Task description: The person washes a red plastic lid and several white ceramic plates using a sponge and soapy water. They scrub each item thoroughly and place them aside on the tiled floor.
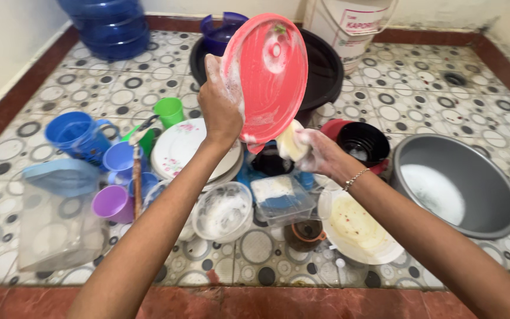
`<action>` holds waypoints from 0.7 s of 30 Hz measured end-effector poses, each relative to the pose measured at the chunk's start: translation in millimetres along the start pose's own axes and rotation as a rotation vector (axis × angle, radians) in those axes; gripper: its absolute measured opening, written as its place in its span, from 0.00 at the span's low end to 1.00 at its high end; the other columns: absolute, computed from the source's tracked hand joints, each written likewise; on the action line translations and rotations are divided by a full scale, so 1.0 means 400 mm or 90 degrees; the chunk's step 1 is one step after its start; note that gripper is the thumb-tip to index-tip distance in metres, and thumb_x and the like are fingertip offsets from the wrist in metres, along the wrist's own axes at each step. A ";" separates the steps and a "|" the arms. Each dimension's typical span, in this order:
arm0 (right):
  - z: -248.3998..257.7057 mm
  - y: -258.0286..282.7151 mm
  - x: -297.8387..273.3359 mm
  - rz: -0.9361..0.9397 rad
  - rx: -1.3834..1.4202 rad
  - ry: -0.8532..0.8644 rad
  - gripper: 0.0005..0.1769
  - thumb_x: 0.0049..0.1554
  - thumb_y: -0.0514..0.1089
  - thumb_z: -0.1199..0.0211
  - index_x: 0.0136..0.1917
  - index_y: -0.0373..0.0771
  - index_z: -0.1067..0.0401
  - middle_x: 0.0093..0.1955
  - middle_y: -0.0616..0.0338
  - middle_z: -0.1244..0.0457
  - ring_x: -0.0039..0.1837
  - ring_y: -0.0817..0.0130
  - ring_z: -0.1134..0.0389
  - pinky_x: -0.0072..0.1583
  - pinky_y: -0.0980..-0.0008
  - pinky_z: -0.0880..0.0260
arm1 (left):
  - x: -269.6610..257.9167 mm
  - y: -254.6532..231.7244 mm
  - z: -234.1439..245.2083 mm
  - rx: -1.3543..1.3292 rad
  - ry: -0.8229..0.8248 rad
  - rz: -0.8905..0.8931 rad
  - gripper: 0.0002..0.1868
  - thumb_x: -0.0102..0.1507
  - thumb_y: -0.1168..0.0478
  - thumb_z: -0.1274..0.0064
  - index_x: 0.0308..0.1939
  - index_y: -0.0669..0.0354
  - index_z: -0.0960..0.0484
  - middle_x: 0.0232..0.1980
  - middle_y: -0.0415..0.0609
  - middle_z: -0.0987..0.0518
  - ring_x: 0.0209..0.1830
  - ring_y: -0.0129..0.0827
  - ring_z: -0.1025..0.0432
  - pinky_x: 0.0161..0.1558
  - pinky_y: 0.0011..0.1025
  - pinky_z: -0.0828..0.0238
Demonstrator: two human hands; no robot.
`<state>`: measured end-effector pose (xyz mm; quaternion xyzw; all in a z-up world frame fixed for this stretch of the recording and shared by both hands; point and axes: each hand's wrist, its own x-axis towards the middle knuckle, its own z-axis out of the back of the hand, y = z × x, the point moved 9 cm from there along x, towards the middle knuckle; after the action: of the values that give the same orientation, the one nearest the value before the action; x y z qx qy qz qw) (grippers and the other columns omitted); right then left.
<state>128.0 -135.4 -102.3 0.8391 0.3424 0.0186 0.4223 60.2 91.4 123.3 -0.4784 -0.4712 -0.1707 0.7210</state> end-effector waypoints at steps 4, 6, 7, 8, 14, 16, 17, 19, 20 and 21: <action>-0.014 0.004 0.046 -0.034 -0.021 -0.195 0.18 0.60 0.49 0.45 0.63 0.47 0.33 0.54 0.53 0.32 0.50 0.55 0.27 0.43 0.59 0.27 | 0.012 0.025 0.050 0.143 0.087 0.015 0.12 0.67 0.68 0.50 0.53 0.66 0.31 0.38 0.63 0.19 0.42 0.62 0.24 0.42 0.54 0.33; -0.089 0.038 0.060 0.039 -0.034 -0.161 0.16 0.61 0.45 0.47 0.62 0.52 0.37 0.55 0.53 0.35 0.51 0.55 0.29 0.45 0.53 0.25 | 0.004 0.009 0.071 0.198 0.124 -0.044 0.12 0.66 0.67 0.47 0.50 0.65 0.31 0.36 0.62 0.21 0.39 0.61 0.25 0.40 0.54 0.33; -0.131 0.056 0.065 0.076 -0.039 -0.144 0.15 0.62 0.43 0.48 0.62 0.54 0.38 0.56 0.53 0.36 0.52 0.54 0.30 0.47 0.50 0.25 | 0.000 0.006 0.086 0.208 0.145 -0.061 0.12 0.66 0.66 0.46 0.50 0.65 0.31 0.36 0.62 0.21 0.38 0.60 0.25 0.40 0.53 0.32; -0.174 0.060 0.075 0.074 0.003 -0.123 0.16 0.63 0.42 0.49 0.63 0.53 0.38 0.56 0.51 0.36 0.52 0.53 0.30 0.47 0.50 0.25 | -0.005 0.005 0.103 0.217 0.166 -0.078 0.12 0.66 0.66 0.45 0.50 0.65 0.30 0.37 0.61 0.21 0.38 0.60 0.25 0.39 0.52 0.32; -0.388 0.065 0.145 0.072 -0.082 -0.064 0.19 0.62 0.44 0.51 0.66 0.58 0.41 0.57 0.48 0.37 0.52 0.48 0.32 0.44 0.49 0.30 | -0.053 0.036 0.238 0.320 0.241 -0.121 0.14 0.65 0.65 0.45 0.51 0.69 0.26 0.45 0.63 0.23 0.35 0.59 0.27 0.39 0.50 0.31; -0.457 0.025 0.191 0.058 0.029 -0.045 0.21 0.64 0.40 0.49 0.68 0.58 0.43 0.60 0.48 0.39 0.57 0.51 0.32 0.52 0.48 0.26 | -0.051 0.052 0.329 0.332 0.153 -0.131 0.20 0.64 0.63 0.45 0.56 0.72 0.28 0.50 0.68 0.24 0.39 0.60 0.26 0.41 0.49 0.29; -0.476 0.012 0.210 0.061 -0.044 -0.066 0.21 0.63 0.42 0.49 0.68 0.60 0.43 0.60 0.49 0.39 0.55 0.51 0.32 0.49 0.49 0.28 | -0.049 0.082 0.370 0.337 0.134 -0.084 0.19 0.65 0.64 0.45 0.57 0.71 0.28 0.50 0.67 0.24 0.41 0.60 0.26 0.43 0.49 0.29; -0.513 -0.011 0.248 0.067 -0.190 -0.110 0.22 0.61 0.46 0.49 0.66 0.64 0.44 0.59 0.50 0.38 0.51 0.50 0.32 0.43 0.50 0.33 | -0.055 0.142 0.452 0.343 0.095 0.009 0.17 0.67 0.65 0.46 0.58 0.70 0.27 0.51 0.66 0.24 0.45 0.61 0.26 0.46 0.50 0.29; -0.534 -0.032 0.271 0.057 -0.165 -0.110 0.23 0.61 0.45 0.48 0.67 0.64 0.43 0.60 0.50 0.38 0.52 0.51 0.32 0.46 0.50 0.30 | -0.064 0.143 0.482 0.383 0.072 -0.027 0.20 0.66 0.65 0.46 0.60 0.71 0.28 0.54 0.67 0.26 0.47 0.61 0.26 0.47 0.49 0.29; -0.549 -0.056 0.291 0.048 -0.141 -0.113 0.24 0.61 0.44 0.48 0.68 0.64 0.43 0.61 0.51 0.39 0.53 0.52 0.31 0.48 0.50 0.28 | -0.081 0.143 0.502 0.421 0.050 -0.062 0.23 0.65 0.64 0.46 0.61 0.72 0.30 0.58 0.68 0.27 0.49 0.61 0.26 0.48 0.48 0.29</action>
<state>133.9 95.4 -7.3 0.7981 0.2679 -0.0024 0.5397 -19.7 283.4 85.2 -0.1886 -0.4953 -0.0616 0.8458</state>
